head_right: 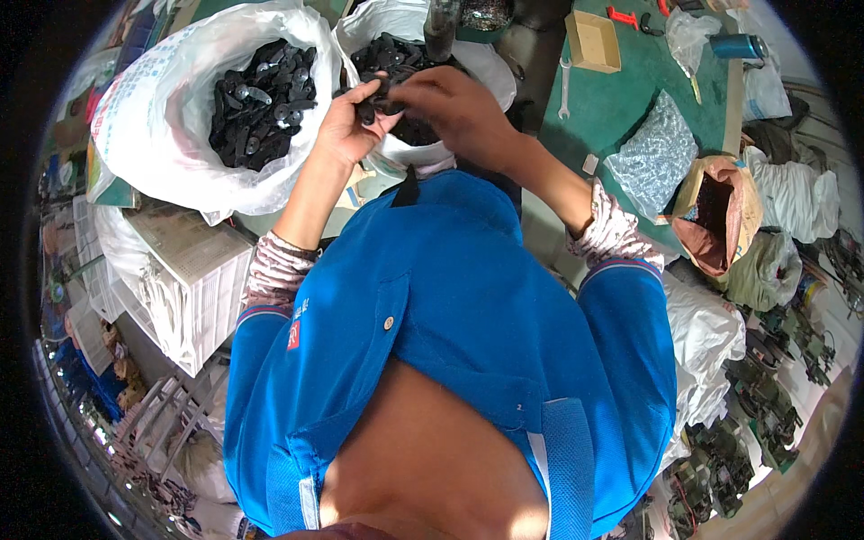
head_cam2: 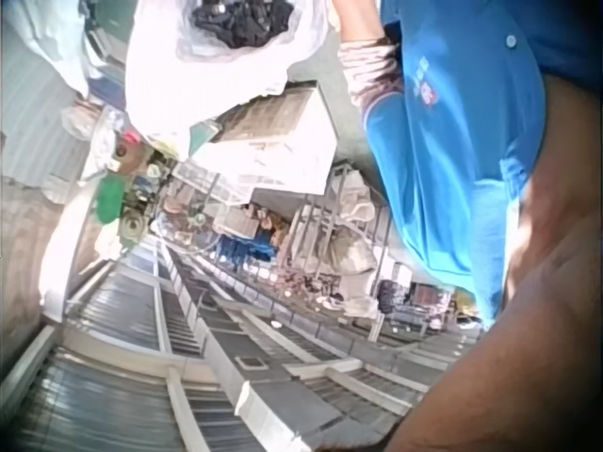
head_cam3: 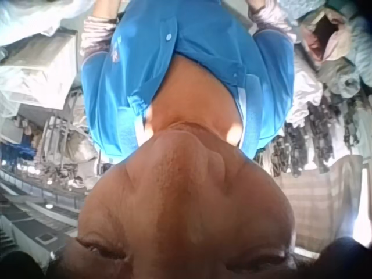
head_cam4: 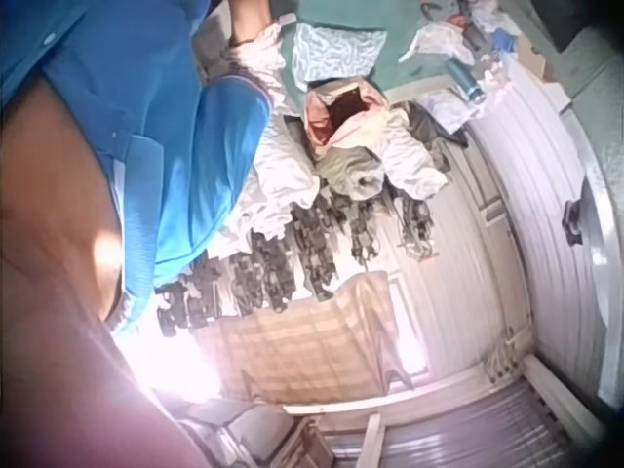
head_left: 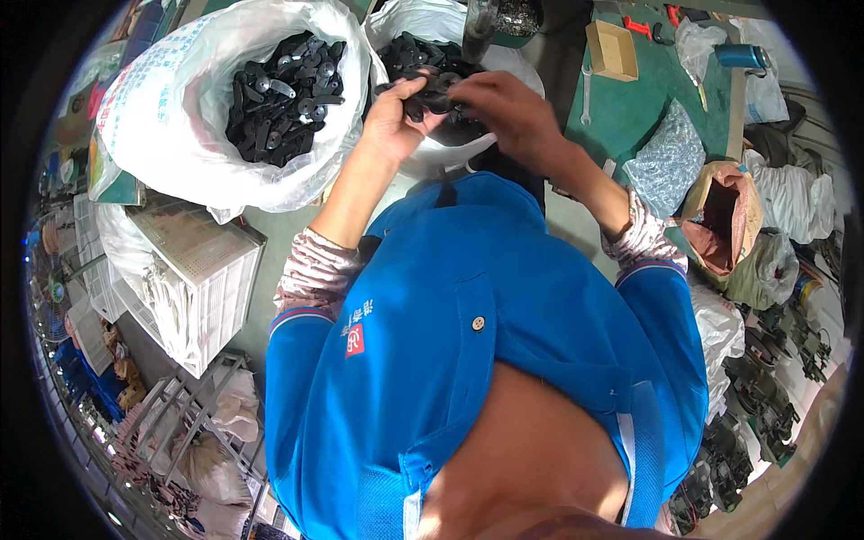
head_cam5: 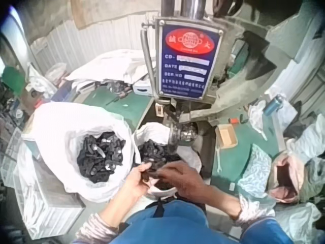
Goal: The person repeatedly picks small black plastic parts from a white sack and inserts metal pins into them by hand, then places the assembled units into a second sack. The process continues with one-at-a-time handling of each part.
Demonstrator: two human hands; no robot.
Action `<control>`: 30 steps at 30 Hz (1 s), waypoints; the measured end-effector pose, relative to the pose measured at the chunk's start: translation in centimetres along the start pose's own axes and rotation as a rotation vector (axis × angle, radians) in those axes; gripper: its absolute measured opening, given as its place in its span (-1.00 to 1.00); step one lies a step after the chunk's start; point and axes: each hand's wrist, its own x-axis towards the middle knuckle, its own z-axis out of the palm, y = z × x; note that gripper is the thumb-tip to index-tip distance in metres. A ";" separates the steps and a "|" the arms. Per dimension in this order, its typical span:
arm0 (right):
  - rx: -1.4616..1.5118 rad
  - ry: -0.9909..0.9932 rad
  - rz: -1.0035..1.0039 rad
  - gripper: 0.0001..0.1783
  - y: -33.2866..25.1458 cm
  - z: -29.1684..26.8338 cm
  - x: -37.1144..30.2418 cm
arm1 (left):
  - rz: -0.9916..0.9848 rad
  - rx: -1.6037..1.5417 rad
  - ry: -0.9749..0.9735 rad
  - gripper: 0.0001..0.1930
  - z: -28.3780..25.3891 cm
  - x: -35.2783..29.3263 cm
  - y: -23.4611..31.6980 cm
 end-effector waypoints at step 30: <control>1.152 0.572 0.770 -0.84 6.0 1.9 -1.4 | 0.198 0.134 -0.015 -0.71 -0.8 2.0 -0.9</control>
